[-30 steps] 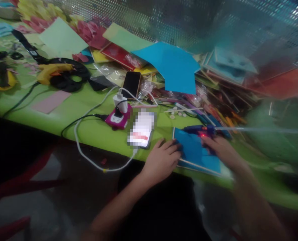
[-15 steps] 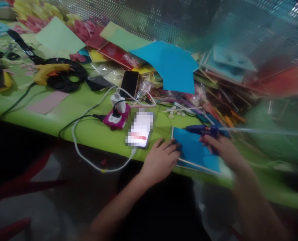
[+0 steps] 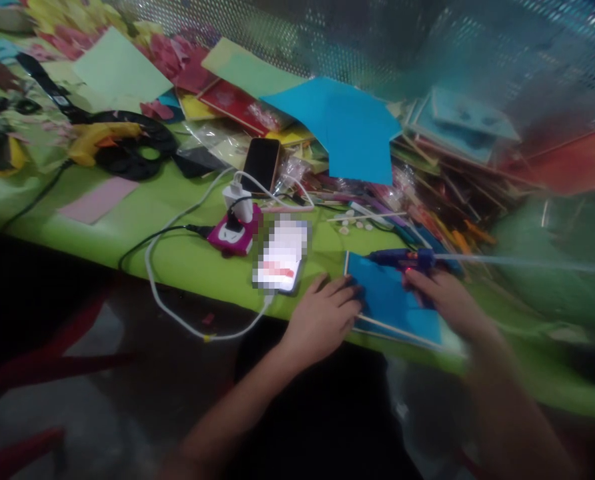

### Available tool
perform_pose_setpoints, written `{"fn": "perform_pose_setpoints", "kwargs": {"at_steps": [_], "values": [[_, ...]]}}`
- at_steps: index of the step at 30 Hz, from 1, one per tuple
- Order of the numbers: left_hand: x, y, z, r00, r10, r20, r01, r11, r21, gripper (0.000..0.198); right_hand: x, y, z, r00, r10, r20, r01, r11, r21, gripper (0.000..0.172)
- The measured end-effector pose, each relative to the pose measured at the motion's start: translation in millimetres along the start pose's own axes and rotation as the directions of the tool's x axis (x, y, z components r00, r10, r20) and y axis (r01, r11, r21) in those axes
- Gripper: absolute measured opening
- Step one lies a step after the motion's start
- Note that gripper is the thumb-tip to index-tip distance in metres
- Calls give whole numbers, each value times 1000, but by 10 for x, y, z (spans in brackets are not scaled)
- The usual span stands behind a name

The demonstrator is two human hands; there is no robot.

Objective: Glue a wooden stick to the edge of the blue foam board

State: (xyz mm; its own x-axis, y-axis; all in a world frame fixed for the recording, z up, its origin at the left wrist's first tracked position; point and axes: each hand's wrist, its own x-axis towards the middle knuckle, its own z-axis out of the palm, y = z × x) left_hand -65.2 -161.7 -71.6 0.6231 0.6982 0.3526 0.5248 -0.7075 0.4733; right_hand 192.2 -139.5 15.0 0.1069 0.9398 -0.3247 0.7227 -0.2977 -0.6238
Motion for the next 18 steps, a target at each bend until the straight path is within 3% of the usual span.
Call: {"fn": "perform_pose_setpoints", "kwargs": {"at_steps": [6, 18], "values": [[-4, 4, 4, 1000, 7, -14, -7, 1000, 1, 22, 16, -58, 34, 1000, -18, -10, 17, 998, -68, 59], [2, 4, 0, 1000, 1, 0, -1, 1000, 7, 23, -15, -38, 3, 1000, -12, -26, 11, 999, -42, 51]]}}
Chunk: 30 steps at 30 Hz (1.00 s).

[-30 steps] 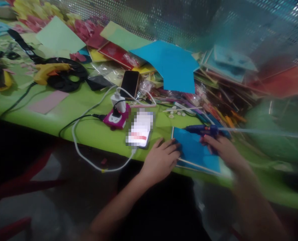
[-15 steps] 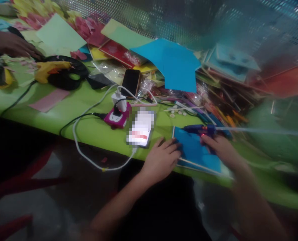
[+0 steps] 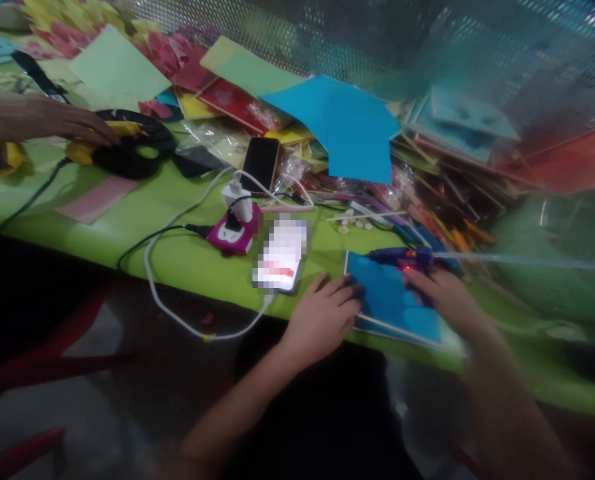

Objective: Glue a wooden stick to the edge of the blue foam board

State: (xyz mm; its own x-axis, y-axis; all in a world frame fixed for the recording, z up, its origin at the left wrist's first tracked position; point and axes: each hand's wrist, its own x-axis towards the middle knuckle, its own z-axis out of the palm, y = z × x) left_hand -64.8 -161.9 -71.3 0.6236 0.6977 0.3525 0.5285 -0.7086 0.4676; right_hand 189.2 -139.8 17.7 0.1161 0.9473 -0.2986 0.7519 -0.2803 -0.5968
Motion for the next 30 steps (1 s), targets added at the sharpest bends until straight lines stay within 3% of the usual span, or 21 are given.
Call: {"fn": "perform_pose_setpoints", "kwargs": {"at_steps": [6, 16, 20, 30], "values": [[-2, -2, -1, 1000, -4, 1, 4, 1000, -2, 22, 25, -58, 54, 1000, 10, 19, -11, 999, 53, 55], [7, -3, -7, 1000, -1, -4, 1, 1000, -9, 22, -68, 184, -113, 999, 17, -34, -17, 1000, -7, 55], [4, 0, -16, 1000, -2, -8, 2, 1000, -9, 22, -53, 172, -88, 999, -24, -24, 24, 1000, 11, 55], [-6, -4, -3, 1000, -5, -10, 5, 1000, -20, 22, -5, 157, -70, 1000, 13, 0, -13, 1000, -12, 53]]}}
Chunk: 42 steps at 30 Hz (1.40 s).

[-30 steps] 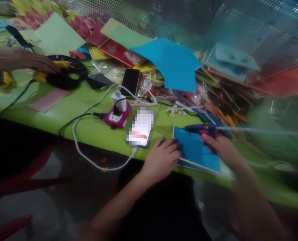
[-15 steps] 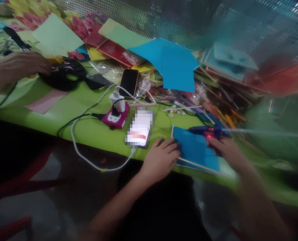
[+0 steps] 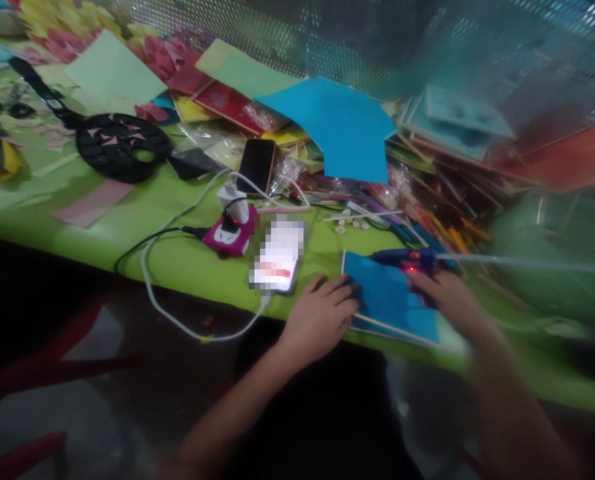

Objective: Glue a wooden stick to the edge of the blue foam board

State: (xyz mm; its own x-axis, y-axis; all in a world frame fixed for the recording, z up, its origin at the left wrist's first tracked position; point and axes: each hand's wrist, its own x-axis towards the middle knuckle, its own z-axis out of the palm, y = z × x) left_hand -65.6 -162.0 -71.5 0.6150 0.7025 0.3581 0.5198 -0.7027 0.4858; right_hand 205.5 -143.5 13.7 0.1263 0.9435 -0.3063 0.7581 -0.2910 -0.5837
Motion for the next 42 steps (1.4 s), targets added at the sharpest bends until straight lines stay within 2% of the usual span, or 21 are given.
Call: {"fn": "perform_pose_setpoints", "kwargs": {"at_steps": [5, 12, 24, 34, 42], "values": [[-2, -4, 3, 1000, 5, 5, -5, 1000, 14, 23, -30, 0, -28, 1000, 5, -4, -5, 1000, 6, 50], [0, -3, 1, 1000, 1, 11, -2, 1000, 24, 22, 6, -92, 56, 1000, -6, -17, 6, 1000, -1, 52], [0, -7, 11, 1000, -1, -18, 2, 1000, 2, 21, -95, 154, -76, 999, 4, -35, -3, 1000, 31, 55], [3, -1, 14, 1000, 0, -7, 1, 1000, 10, 22, -38, -6, -7, 1000, 0, -26, 0, 1000, 2, 54], [-4, -8, 33, 1000, 2, -29, -2, 1000, 2, 21, -81, 140, -64, 998, 28, -60, -27, 999, 23, 56]]}}
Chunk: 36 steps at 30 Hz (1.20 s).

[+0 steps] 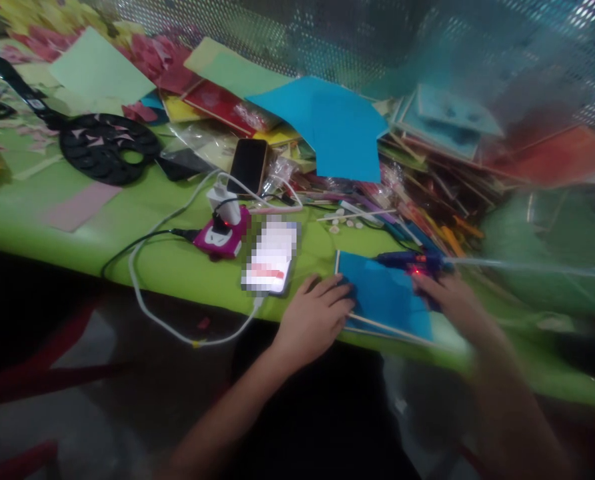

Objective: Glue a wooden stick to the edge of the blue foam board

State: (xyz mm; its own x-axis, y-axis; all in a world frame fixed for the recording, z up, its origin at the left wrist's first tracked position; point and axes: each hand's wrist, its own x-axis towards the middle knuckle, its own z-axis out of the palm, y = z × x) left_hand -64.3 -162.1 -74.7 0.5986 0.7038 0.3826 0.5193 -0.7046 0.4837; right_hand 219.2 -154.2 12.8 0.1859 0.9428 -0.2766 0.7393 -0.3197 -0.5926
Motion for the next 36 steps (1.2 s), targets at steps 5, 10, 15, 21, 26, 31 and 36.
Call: {"fn": "perform_pose_setpoints", "kwargs": {"at_steps": [5, 10, 15, 21, 26, 31, 36], "values": [[5, -4, -13, 1000, 1, 14, -1, 1000, 4, 21, -3, -10, 5, 1000, 6, -6, -6, 1000, 21, 56], [6, -6, -12, 1000, 4, 2, -4, 1000, 7, 21, 32, -88, 53, 1000, -13, 19, 13, 1000, -27, 58], [12, 5, -19, 1000, 9, 12, -9, 1000, 8, 22, 61, -156, 124, 999, -26, 28, 26, 1000, -17, 58], [3, -5, -16, 1000, 1, -3, -1, 1000, -11, 21, 39, -15, 39, 1000, -14, 7, 14, 1000, -19, 60], [-1, -6, -11, 1000, -19, -3, 19, 999, -47, 23, -22, 134, -58, 999, 26, -45, -24, 999, 41, 62], [37, 63, -64, 999, -36, 5, 36, 999, -37, 29, -48, 103, -84, 999, 16, -36, -12, 994, 107, 63], [175, 139, -86, 994, 51, 98, -46, 997, -56, 32, -28, 99, -58, 1000, 17, -16, -15, 996, 92, 63]]}}
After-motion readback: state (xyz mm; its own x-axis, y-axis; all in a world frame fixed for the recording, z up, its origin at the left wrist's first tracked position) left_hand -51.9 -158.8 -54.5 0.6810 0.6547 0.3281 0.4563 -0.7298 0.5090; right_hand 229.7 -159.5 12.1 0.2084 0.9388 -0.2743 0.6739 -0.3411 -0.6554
